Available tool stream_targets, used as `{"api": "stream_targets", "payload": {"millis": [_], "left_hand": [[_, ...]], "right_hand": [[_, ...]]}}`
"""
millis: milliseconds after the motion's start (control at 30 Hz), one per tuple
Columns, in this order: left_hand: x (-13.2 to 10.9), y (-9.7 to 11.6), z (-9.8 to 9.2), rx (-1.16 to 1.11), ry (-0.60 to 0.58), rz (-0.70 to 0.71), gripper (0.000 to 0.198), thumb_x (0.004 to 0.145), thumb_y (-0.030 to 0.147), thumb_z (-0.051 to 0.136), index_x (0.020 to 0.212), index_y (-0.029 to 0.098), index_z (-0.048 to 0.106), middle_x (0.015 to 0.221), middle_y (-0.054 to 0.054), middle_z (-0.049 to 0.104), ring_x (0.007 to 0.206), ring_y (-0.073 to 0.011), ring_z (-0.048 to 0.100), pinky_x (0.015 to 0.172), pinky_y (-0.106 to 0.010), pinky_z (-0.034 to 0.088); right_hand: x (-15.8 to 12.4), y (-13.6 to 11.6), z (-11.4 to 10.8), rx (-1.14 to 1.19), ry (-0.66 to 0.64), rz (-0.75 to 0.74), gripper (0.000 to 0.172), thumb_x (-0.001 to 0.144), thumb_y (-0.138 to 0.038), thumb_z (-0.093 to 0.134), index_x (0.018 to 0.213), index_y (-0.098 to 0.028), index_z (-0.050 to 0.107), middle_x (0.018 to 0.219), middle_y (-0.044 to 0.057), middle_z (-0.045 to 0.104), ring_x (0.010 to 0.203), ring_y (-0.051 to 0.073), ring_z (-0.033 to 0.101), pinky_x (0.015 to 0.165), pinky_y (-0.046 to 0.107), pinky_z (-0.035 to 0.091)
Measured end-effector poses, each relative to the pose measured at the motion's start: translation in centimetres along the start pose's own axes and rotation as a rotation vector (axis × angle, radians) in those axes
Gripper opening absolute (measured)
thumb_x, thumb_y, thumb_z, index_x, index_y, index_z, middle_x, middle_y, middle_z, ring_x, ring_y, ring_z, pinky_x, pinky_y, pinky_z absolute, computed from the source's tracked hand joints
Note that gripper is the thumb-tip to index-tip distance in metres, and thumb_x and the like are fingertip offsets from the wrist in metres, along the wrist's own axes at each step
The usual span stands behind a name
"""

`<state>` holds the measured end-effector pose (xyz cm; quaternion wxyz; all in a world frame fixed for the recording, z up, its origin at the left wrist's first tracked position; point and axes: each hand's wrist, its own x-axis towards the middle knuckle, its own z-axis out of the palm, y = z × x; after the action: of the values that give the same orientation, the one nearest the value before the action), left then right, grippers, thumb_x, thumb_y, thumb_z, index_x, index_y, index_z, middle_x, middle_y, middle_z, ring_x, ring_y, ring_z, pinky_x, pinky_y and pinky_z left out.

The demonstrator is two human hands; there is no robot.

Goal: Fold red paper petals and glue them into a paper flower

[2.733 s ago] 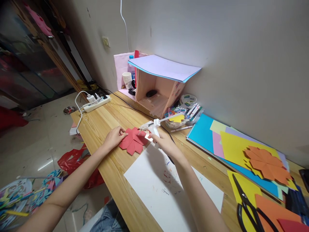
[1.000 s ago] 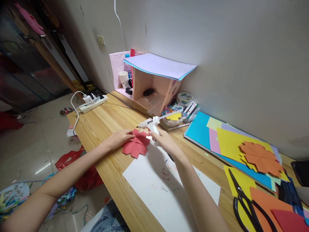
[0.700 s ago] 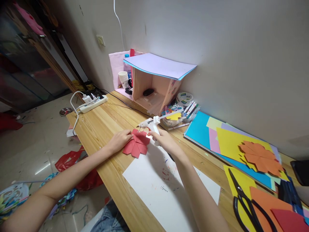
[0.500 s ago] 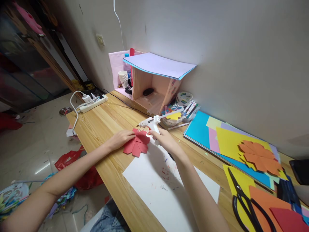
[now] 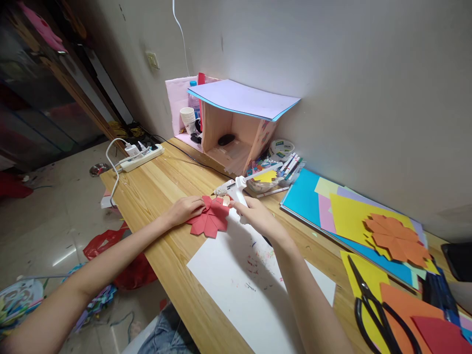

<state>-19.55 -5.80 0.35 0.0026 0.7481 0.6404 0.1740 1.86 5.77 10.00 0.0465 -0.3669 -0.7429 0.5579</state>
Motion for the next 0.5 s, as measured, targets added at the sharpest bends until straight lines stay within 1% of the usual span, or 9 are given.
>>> {"api": "stream_targets", "payload": {"millis": [100,233,333,500], "left_hand": [[-0.1,0.5,-0.3,-0.145,0.067,-0.143,0.020,0.085,0.027,0.039,0.084,0.017,0.057,0.081,-0.003,0.059,0.074,-0.0126,0.054,0.067,-0.024,0.041],[-0.3,0.7,-0.1,-0.336,0.173,-0.268,0.018,0.083,0.026,0.043,0.081,0.017,0.058,0.079,-0.003,0.059,0.074,-0.0125,0.054,0.069,-0.025,0.042],[-0.3,0.5,0.4,-0.408,0.226,-0.311,0.017,0.081,0.025,0.046,0.080,0.016,0.059,0.079,-0.003,0.061,0.073,-0.0127,0.054,0.069,-0.026,0.043],[-0.2,0.3,0.7,-0.482,0.241,-0.320,0.017,0.080,0.026,0.048,0.079,0.016,0.061,0.081,-0.004,0.061,0.076,-0.0128,0.055,0.070,-0.026,0.044]], "right_hand": [[-0.4,-0.2,0.1,-0.042,-0.026,-0.004,0.037,0.072,-0.050,0.049,0.083,-0.016,0.059,0.071,0.002,0.050,0.057,0.011,0.041,0.049,0.022,0.032],[-0.4,0.1,0.6,-0.039,-0.086,-0.054,0.030,0.073,-0.046,0.047,0.075,-0.018,0.057,0.066,0.000,0.048,0.056,0.011,0.039,0.048,0.022,0.030],[-0.2,0.6,1.2,-0.086,-0.083,-0.086,0.029,0.074,-0.046,0.045,0.068,-0.019,0.053,0.062,-0.001,0.048,0.055,0.011,0.039,0.049,0.023,0.030],[0.4,1.3,2.2,-0.173,-0.084,-0.111,0.036,0.075,-0.052,0.042,0.068,-0.019,0.051,0.067,0.000,0.051,0.059,0.013,0.043,0.053,0.024,0.031]]}}
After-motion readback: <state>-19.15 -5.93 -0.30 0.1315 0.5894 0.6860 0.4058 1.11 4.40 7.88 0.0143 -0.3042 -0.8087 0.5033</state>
